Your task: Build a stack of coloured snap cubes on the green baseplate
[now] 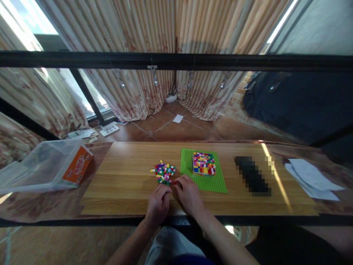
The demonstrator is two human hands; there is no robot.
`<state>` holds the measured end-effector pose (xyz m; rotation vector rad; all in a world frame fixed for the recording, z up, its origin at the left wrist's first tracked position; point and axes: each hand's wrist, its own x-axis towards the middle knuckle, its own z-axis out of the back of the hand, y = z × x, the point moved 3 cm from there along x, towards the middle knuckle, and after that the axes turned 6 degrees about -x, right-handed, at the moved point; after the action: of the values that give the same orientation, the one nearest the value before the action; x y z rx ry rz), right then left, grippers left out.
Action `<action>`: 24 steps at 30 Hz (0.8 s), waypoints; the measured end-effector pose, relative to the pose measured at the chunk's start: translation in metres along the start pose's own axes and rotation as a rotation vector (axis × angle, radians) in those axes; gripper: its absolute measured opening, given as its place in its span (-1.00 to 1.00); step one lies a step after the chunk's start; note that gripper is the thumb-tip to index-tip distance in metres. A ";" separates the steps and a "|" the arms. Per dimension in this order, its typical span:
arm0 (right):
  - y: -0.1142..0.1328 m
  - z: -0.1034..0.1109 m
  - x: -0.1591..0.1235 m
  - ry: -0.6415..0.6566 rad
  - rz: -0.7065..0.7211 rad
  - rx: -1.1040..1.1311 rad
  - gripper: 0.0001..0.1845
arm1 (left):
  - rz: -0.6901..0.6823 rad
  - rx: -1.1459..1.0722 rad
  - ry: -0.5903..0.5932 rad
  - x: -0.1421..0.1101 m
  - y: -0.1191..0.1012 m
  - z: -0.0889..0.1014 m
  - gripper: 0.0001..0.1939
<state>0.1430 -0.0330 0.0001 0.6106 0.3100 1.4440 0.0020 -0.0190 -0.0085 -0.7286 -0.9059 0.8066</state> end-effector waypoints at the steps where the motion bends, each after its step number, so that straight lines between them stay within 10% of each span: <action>1: -0.003 0.004 -0.002 -0.025 -0.012 0.049 -0.88 | 0.000 0.003 0.005 0.000 0.000 0.000 -0.77; 10: -0.047 0.060 0.012 -0.315 -0.083 0.054 -0.86 | -0.003 0.014 0.041 0.000 0.001 -0.002 -0.78; 24: -0.059 0.050 0.023 -0.501 0.114 -0.274 -0.77 | 0.001 0.017 0.070 0.000 0.002 -0.004 -0.78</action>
<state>0.2222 -0.0213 0.0116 0.7473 -0.3160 1.3584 0.0049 -0.0191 -0.0116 -0.7382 -0.8349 0.7845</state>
